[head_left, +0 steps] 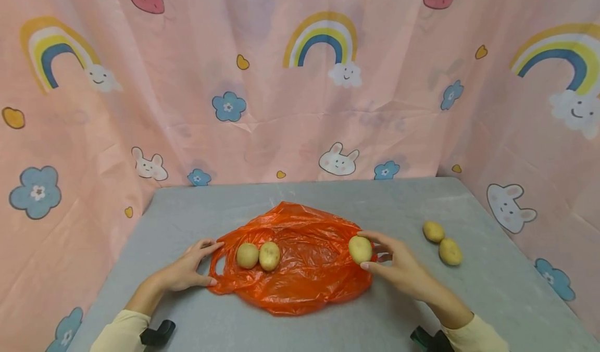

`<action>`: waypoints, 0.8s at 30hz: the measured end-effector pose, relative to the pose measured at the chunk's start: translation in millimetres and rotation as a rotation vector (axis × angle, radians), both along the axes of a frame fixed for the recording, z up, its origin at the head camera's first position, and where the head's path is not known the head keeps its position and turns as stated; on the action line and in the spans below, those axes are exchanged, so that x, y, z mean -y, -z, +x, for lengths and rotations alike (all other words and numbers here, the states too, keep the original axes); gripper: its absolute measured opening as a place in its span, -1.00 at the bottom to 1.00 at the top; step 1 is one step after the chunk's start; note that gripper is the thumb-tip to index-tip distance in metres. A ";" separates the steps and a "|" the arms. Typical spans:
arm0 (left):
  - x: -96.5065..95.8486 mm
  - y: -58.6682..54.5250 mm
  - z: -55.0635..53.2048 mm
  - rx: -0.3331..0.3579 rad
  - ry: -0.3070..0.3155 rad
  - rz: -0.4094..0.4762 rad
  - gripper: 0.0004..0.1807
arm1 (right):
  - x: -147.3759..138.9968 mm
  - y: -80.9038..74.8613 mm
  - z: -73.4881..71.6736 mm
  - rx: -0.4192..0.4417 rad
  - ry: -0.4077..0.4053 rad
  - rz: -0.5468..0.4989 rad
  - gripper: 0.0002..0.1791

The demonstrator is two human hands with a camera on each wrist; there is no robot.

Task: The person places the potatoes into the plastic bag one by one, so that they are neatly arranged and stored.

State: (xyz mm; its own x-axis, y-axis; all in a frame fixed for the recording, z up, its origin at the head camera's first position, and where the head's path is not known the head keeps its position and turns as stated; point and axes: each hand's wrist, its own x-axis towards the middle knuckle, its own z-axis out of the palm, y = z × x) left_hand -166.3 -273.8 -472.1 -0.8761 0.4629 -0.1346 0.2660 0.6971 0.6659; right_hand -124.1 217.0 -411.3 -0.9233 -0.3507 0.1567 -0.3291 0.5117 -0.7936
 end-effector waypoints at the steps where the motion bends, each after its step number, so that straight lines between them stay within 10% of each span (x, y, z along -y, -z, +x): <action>1: 0.3 0.0 0.1 -0.001 0.000 0.001 -0.04 | 3.6 0.7 0.0 0.009 -0.010 -0.004 -0.39; 24: 0.6 -0.1 0.2 0.004 -0.003 0.004 -0.05 | 56.5 19.9 -8.6 0.143 -0.102 -0.076 -0.36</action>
State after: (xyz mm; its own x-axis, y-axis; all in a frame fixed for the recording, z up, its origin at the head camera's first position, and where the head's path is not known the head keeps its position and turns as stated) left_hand -166.2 -274.4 -472.1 -0.8772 0.4604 -0.1365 0.2608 0.6954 0.6696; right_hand -132.7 160.5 -431.2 -0.8983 -0.4358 0.0559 -0.2573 0.4187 -0.8709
